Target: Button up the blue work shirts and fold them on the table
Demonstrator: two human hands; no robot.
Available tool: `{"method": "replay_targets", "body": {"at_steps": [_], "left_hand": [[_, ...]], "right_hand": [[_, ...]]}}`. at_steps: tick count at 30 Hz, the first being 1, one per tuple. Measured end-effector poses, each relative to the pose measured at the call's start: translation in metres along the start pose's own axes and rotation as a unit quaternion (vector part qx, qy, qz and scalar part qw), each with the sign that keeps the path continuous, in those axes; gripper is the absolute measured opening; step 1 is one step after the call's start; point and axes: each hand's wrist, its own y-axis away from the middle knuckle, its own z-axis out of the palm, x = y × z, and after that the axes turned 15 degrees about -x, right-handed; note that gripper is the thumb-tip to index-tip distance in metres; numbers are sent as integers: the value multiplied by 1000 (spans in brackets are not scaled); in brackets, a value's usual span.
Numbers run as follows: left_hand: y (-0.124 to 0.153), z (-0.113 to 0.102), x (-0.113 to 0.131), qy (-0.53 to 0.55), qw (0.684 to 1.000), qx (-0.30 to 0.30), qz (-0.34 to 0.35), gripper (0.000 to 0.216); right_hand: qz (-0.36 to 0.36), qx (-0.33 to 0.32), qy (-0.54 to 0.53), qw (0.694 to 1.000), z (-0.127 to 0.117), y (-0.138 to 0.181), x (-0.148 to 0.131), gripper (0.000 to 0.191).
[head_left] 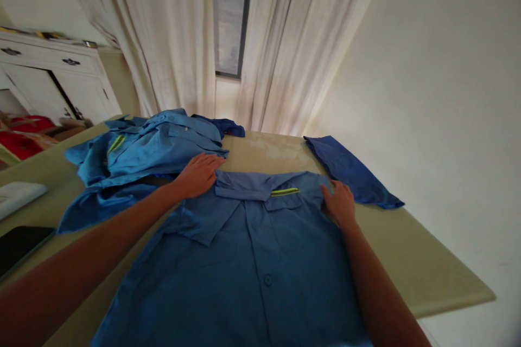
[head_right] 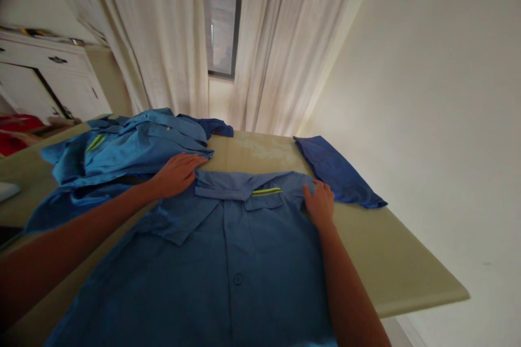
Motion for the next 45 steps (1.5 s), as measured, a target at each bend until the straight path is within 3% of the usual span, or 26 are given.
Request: {"method": "replay_targets", "body": {"at_steps": [3,7,11,15,18,20,22,24,26,28,32,36,38,40,43,45], "left_hand": [[1,-8,-21,-14,999,-44,-27,45],[-13,-12,-34,-22,993,-105,-55,29],[-27,-12,-44,17,990,-87,-112,28],[-30,-12,-50,60,980,-63,-179,35],[-27,-12,-44,75,975,-22,-206,39],[-27,-12,-35,93,966,9,-242,34],[-28,-14,-26,112,954,21,-279,31],[-29,-16,-18,122,946,16,-301,33],[-29,-19,-14,126,942,9,-310,35],[-27,-20,-14,126,941,8,-314,34],[-20,-17,-20,129,944,19,-304,30],[-14,-10,-24,146,936,43,-316,28],[-12,-7,-24,162,930,65,-324,27],[-12,-3,-22,174,927,86,-322,26],[-12,1,-18,167,934,127,-287,19],[-12,4,-14,156,947,150,-236,16]], "right_hand": [[75,-56,36,995,8,-3,36,64],[32,-79,40,996,23,-9,46,61],[22,-56,3,998,31,-13,46,53],[16,-18,-12,1000,21,-9,41,53],[-20,56,-16,998,3,2,12,51],[-108,69,-26,991,-8,13,-25,49],[-251,1,-16,968,-10,25,-72,47],[-373,-88,24,923,-4,33,-120,54],[-428,-140,67,890,6,35,-160,66],[-440,-180,120,871,16,30,-189,63],[-453,-200,199,846,23,13,-218,34],[-498,-176,211,822,23,6,-238,47],[-505,-191,218,813,23,1,-249,37],[-458,-204,214,838,23,-10,-258,28],[-357,-194,191,894,20,-35,-268,34],[-337,-187,183,905,16,-49,-271,35]]}}
